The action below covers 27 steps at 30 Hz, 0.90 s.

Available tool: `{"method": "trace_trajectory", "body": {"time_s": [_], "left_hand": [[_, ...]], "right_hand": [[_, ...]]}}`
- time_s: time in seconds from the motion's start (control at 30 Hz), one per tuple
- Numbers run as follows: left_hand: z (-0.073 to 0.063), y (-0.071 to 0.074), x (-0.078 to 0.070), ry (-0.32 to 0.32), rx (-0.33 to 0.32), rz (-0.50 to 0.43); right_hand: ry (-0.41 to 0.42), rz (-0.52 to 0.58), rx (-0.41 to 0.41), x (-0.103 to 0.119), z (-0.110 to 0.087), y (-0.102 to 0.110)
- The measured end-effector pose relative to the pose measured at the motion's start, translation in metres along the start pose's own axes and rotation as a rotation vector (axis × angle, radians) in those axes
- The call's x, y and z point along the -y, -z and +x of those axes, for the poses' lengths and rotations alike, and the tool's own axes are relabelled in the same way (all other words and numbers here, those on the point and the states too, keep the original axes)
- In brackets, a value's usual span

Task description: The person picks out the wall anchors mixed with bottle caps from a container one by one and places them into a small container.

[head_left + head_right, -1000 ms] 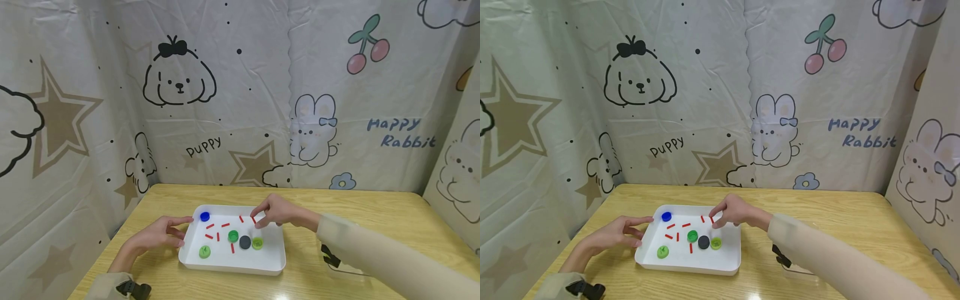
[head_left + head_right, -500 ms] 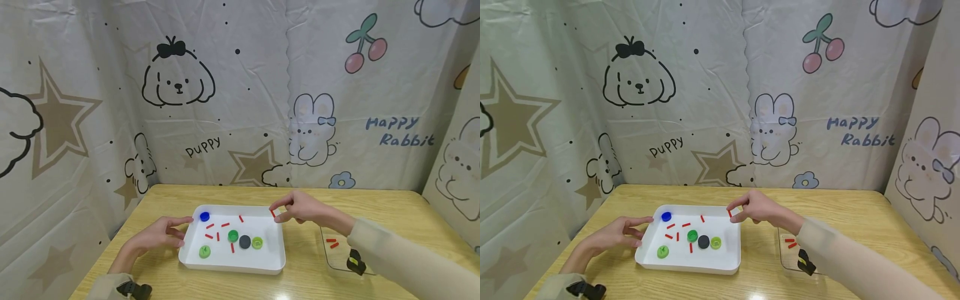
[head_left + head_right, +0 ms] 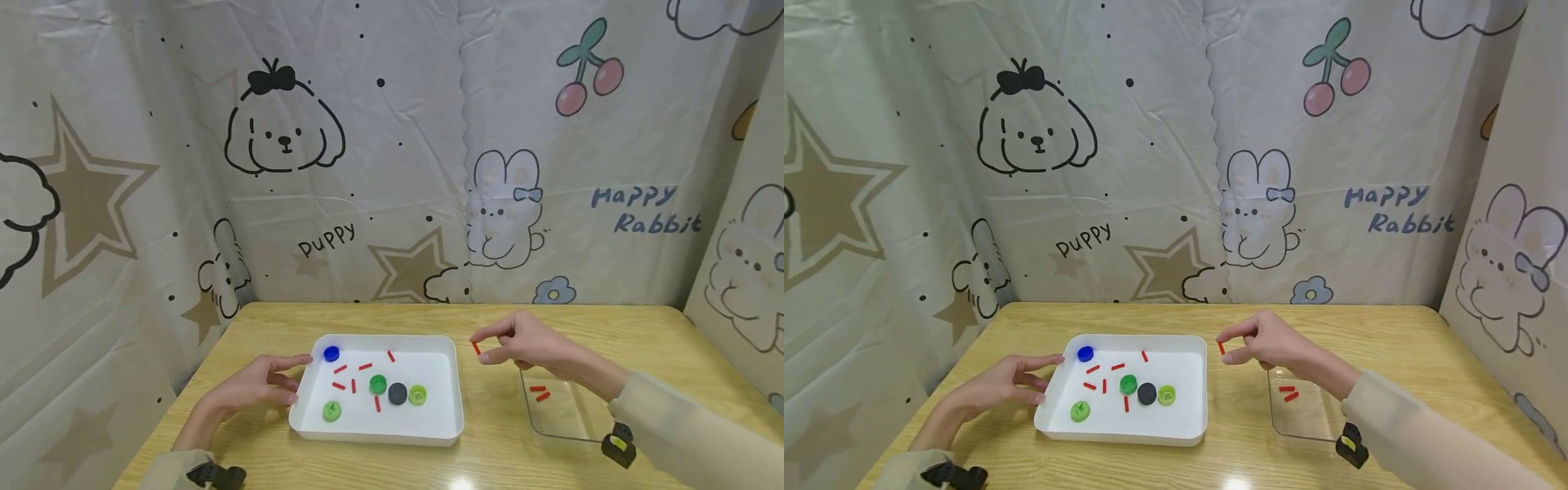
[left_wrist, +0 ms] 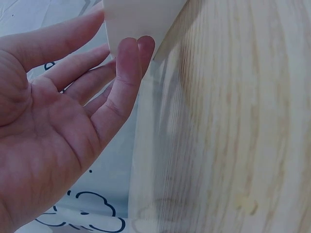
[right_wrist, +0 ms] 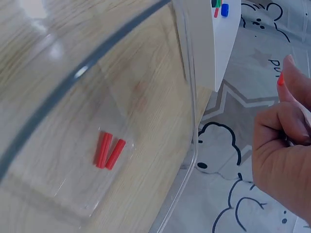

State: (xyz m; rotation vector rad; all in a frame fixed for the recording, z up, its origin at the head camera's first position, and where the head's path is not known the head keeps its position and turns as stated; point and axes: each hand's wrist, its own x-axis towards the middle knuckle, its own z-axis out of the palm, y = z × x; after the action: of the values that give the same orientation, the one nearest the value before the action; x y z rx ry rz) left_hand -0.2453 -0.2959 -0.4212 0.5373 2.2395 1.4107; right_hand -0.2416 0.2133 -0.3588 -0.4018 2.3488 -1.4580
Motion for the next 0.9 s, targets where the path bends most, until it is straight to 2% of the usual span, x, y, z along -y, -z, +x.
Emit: {"method": "trace_trajectory", "body": {"time_s": [0.3, 0.5, 0.9], "left_hand": [[-0.001, -0.002, -0.002, 0.004, -0.002, 0.006], [-0.002, -0.001, -0.002, 0.006, -0.01, 0.014], [0.0, -0.002, -0.002, 0.006, -0.013, 0.014]], "right_hand": [[-0.035, 0.033, -0.041, -0.011, -0.023, 0.022], [-0.018, 0.033, -0.045, -0.023, -0.037, 0.035], [-0.049, 0.047, -0.076, -0.05, -0.059, 0.051]]}}
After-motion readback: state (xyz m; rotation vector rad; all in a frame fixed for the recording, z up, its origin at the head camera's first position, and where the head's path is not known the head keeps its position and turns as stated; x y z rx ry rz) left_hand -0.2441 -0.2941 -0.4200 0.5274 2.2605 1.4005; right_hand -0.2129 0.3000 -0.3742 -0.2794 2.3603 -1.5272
